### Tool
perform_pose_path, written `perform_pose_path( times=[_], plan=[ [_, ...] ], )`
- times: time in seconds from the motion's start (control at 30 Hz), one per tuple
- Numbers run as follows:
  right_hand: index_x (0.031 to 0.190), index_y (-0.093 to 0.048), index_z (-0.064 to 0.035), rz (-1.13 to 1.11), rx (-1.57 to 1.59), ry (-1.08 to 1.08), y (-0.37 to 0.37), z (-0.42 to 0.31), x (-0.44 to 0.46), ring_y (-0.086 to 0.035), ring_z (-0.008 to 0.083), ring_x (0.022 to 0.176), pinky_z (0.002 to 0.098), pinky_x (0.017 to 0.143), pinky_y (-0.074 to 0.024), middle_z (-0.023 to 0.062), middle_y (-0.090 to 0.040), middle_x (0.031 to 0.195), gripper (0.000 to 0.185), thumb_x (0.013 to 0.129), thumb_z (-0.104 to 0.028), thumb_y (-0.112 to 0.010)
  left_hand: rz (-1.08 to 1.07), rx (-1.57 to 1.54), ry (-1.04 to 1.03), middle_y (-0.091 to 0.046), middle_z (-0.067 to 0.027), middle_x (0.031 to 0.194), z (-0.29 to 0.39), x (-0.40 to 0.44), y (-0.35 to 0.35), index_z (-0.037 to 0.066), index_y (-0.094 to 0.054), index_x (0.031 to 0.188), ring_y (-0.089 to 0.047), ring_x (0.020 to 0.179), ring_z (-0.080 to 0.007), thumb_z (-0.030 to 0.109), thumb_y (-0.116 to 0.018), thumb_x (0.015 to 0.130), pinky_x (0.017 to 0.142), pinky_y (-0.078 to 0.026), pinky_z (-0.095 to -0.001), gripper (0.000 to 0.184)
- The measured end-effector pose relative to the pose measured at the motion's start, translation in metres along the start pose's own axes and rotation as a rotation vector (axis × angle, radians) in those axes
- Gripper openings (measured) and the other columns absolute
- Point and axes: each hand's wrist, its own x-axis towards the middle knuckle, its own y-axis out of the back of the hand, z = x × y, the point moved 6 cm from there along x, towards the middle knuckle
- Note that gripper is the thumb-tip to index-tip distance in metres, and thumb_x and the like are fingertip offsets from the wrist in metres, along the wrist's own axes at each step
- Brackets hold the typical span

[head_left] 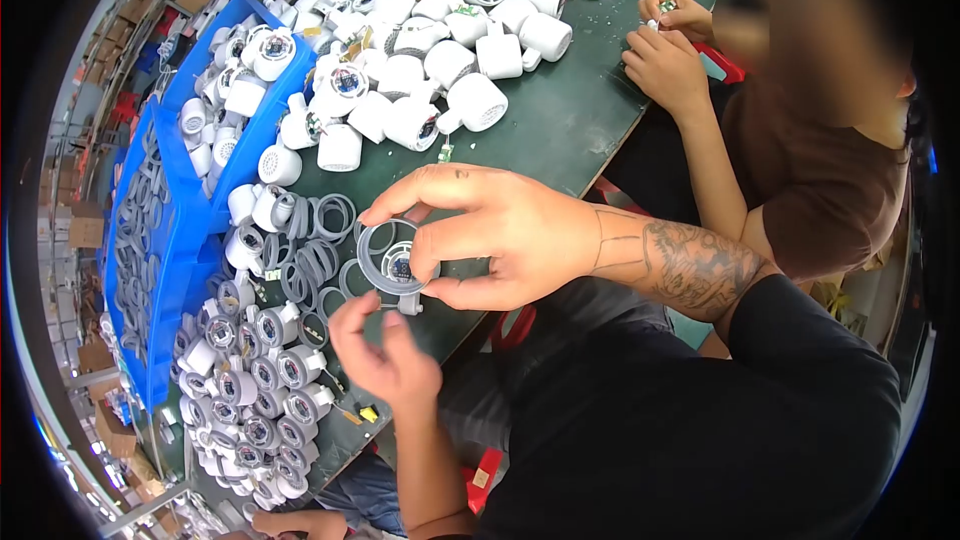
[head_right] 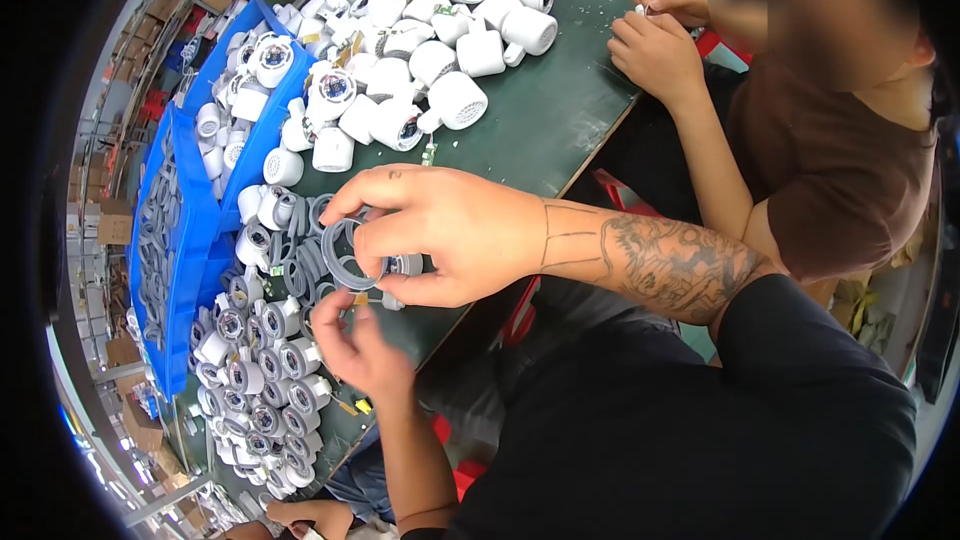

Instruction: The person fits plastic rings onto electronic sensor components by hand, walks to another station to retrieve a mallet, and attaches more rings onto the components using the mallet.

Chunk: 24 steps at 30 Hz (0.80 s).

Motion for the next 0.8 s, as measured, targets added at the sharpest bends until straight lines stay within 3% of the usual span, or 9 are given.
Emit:
perform_pose_path(
  times=[0.07,0.1,0.23,0.4,0.43,0.57,0.67,0.73,0.8],
  plan=[
    [0.097,-0.069,-0.0062,-0.021,-0.021,0.015,-0.004,-0.004,0.004,-0.068,0.0351,0.115,0.0418,0.092,-0.0587,0.0193,-0.063,0.139,0.019,0.082,-0.003,-0.081,-0.052,-0.272,0.263,-0.067,-0.0102,0.102,0.01,0.015,0.007,-0.005,-0.067,0.108,-0.061,0.096,-0.0175,0.003,-0.064,0.096,0.087,-0.049,-0.0319,0.015],
    [0.103,-0.069,-0.006,-0.041,-0.048,0.033,-0.007,-0.007,0.006,-0.068,0.0355,0.117,0.0422,0.093,-0.0586,0.0185,-0.064,0.138,0.025,0.081,-0.002,-0.081,-0.145,-0.333,0.257,-0.068,-0.0061,0.096,0.012,0.022,0.008,-0.006,-0.068,0.109,-0.061,0.089,-0.0115,0.001,-0.062,0.102,0.083,-0.049,-0.0278,0.012],
    [0.123,-0.065,-0.005,-0.038,0.162,-0.031,-0.017,-0.009,0.01,-0.066,0.0357,0.125,0.0442,0.101,-0.0569,0.0172,-0.067,0.135,0.046,0.08,0.001,-0.082,-0.193,-0.396,0.325,-0.069,-0.0016,0.093,0.02,0.028,0.0,-0.006,-0.068,0.109,-0.058,0.079,-0.0046,0.005,-0.065,0.106,0.071,-0.044,-0.0199,0.012],
    [0.144,-0.061,-0.0045,-0.082,0.217,-0.027,-0.012,-0.011,0.01,-0.064,0.035,0.13,0.0445,0.107,-0.054,0.0166,-0.065,0.14,0.066,0.082,-0.004,-0.085,-0.202,-0.151,0.185,-0.07,-0.0033,0.091,0.016,0.042,0.008,-0.005,-0.071,0.101,-0.057,0.076,-0.0067,0.008,-0.071,0.103,0.066,-0.043,-0.0228,0.012],
    [0.15,-0.058,-0.0045,-0.129,0.245,-0.034,-0.011,-0.01,0.011,-0.063,0.0348,0.132,0.0446,0.109,-0.0529,0.0165,-0.065,0.141,0.072,0.083,-0.006,-0.086,-0.286,-0.141,0.127,-0.069,-0.0034,0.088,0.025,0.048,0.003,-0.004,-0.072,0.101,-0.056,0.073,-0.0075,0.008,-0.072,0.101,0.065,-0.042,-0.0236,0.012],
    [0.152,-0.056,-0.0045,-0.205,0.303,-0.083,-0.008,-0.004,0.011,-0.062,0.0338,0.133,0.045,0.109,-0.0523,0.017,-0.064,0.143,0.075,0.084,-0.009,-0.087,-0.477,-0.152,0.09,-0.069,-0.0028,0.083,0.03,0.06,-0.004,-0.003,-0.075,0.102,-0.055,0.07,-0.0087,0.007,-0.075,0.098,0.063,-0.041,-0.0248,0.011],
    [0.145,-0.06,-0.0049,-0.271,0.255,-0.148,-0.01,0.0,0.009,-0.067,0.0301,0.124,0.0402,0.105,-0.0533,0.0144,-0.069,0.13,0.072,0.08,-0.013,-0.088,-0.513,-0.199,0.117,-0.07,-0.0034,0.084,0.029,0.06,-0.012,-0.003,-0.075,0.103,-0.056,0.071,-0.0086,0.005,-0.073,0.098,0.063,-0.041,-0.0246,0.009],
    [0.145,-0.06,-0.0056,-0.225,0.301,-0.125,-0.007,0.002,0.008,-0.068,0.0254,0.12,0.0389,0.102,-0.0538,0.0119,-0.071,0.126,0.068,0.083,-0.012,-0.087,-0.517,-0.221,0.134,-0.07,-0.0044,0.086,0.025,0.061,-0.016,-0.002,-0.075,0.103,-0.056,0.072,-0.0087,0.003,-0.07,0.099,0.063,-0.041,-0.0245,0.009],
    [0.145,-0.059,-0.0066,-0.113,0.413,-0.299,-0.002,0.009,0.0,-0.068,0.0209,0.117,0.0386,0.101,-0.0538,0.0087,-0.071,0.125,0.064,0.086,-0.01,-0.086,-0.475,-0.397,0.211,-0.07,-0.0075,0.095,0.006,0.069,-0.011,-0.001,-0.076,0.106,-0.059,0.083,-0.0107,0.001,-0.068,0.094,0.071,-0.044,-0.0264,0.015]
  ],
)
